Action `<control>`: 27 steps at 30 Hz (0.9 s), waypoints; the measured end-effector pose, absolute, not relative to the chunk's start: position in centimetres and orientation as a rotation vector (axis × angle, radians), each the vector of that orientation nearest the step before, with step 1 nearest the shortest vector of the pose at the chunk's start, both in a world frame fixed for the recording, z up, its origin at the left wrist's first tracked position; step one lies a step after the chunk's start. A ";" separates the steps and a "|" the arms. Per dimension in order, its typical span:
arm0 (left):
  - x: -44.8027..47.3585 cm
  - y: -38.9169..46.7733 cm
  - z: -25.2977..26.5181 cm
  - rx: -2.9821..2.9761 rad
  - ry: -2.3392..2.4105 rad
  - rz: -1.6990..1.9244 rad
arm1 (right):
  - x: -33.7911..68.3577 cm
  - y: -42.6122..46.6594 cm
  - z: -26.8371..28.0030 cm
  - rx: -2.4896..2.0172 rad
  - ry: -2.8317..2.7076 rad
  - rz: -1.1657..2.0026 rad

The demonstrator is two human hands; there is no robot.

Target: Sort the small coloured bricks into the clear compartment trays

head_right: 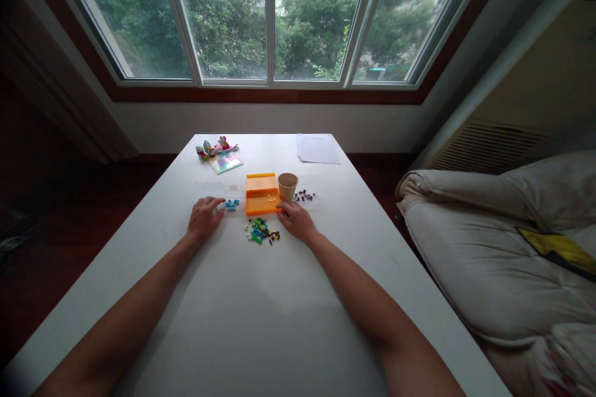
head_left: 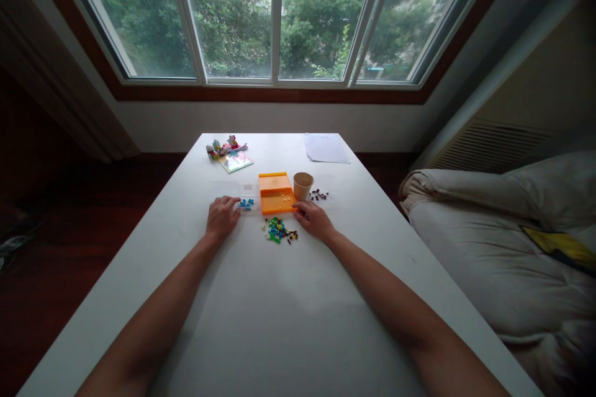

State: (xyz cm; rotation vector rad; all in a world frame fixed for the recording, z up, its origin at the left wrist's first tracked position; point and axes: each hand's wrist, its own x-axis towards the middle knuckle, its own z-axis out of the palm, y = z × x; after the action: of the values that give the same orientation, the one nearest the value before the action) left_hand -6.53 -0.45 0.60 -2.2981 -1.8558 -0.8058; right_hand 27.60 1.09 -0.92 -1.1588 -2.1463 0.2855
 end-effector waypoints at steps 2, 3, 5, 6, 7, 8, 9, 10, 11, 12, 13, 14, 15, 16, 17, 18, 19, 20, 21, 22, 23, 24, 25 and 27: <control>-5.9 -0.9 1.1 -2.280 -1.836 -0.826 | 27.7 1.0 -0.8 -1.137 -2.153 0.303; -5.4 -1.2 1.3 -2.290 -1.818 -0.837 | 27.8 0.9 -0.6 -1.118 -2.172 0.317; -4.2 -1.9 1.8 -2.366 -1.758 -0.846 | 28.1 0.7 -0.2 -1.063 -2.239 0.363; -3.4 -2.3 2.0 -2.422 -1.721 -0.846 | 28.2 0.6 0.1 -1.033 -2.279 0.394; -2.7 -2.7 2.1 -2.486 -1.681 -0.842 | 28.4 0.4 0.4 -1.004 -2.320 0.433; -1.8 -3.1 2.3 -2.560 -1.632 -0.831 | 28.5 0.3 0.7 -0.977 -2.357 0.479; -1.0 -3.5 2.4 -2.640 -1.575 -0.814 | 28.7 0.2 1.1 -0.951 -2.389 0.524; -0.3 -4.0 2.5 -2.720 -1.513 -0.788 | 28.8 0.1 1.4 -0.922 -2.421 0.565; 0.4 -4.4 2.6 -2.786 -1.455 -0.764 | 28.9 0.0 1.7 -0.891 -2.453 0.595; 1.1 -4.8 2.7 -2.843 -1.396 -0.741 | 28.9 0.0 1.9 -0.864 -2.482 0.611; 1.7 -5.2 2.8 -2.885 -1.339 -0.722 | 28.9 0.0 2.1 -0.850 -2.501 0.609; 2.2 -5.6 2.8 -2.919 -1.290 -0.704 | 28.9 -0.1 2.1 -0.847 -2.509 0.593; 2.6 -5.9 2.8 -2.943 -1.251 -0.687 | 28.9 -0.1 2.1 -0.850 -2.509 0.573; 3.0 -6.2 2.7 -2.959 -1.219 -0.677 | 28.8 -0.1 2.0 -0.858 -2.503 0.554; 3.2 -6.4 2.7 -2.972 -1.190 -0.664 | 28.7 0.0 1.8 -0.871 -2.489 0.537; 3.4 -6.6 2.6 -2.982 -1.162 -0.650 | 28.6 0.0 1.5 -0.887 -2.472 0.523; 3.6 -6.7 2.6 -2.994 -1.133 -0.633 | 28.5 0.1 1.1 -0.908 -2.453 0.509; 3.6 -6.8 2.5 -3.008 -1.100 -0.613 | 28.4 0.1 0.8 -0.933 -2.432 0.496; 3.7 -6.8 2.5 -3.024 -1.066 -0.594 | 28.3 0.2 0.5 -0.963 -2.408 0.481; 3.6 -6.8 2.5 -3.040 -1.031 -0.577 | 28.2 0.3 0.2 -0.990 -2.384 0.470; 3.6 -6.9 2.5 -3.056 -0.997 -0.563 | 28.1 0.4 0.0 -1.008 -2.362 0.463; 3.6 -6.9 2.5 -3.071 -0.965 -0.550 | 28.1 0.4 -0.2 -1.017 -2.342 0.460; 3.5 -6.9 2.5 -3.083 -0.937 -0.534 | 28.2 0.5 -0.3 -1.019 -2.326 0.464; 3.4 -6.8 2.5 -3.095 -0.898 -0.497 | 28.5 0.6 -0.1 -1.003 -2.316 0.486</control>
State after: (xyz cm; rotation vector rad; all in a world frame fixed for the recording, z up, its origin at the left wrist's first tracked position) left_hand 3.37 -6.82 2.49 -3.0950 -0.8975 -0.4965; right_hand 28.47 0.62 -0.15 -1.0028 -2.3162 0.4857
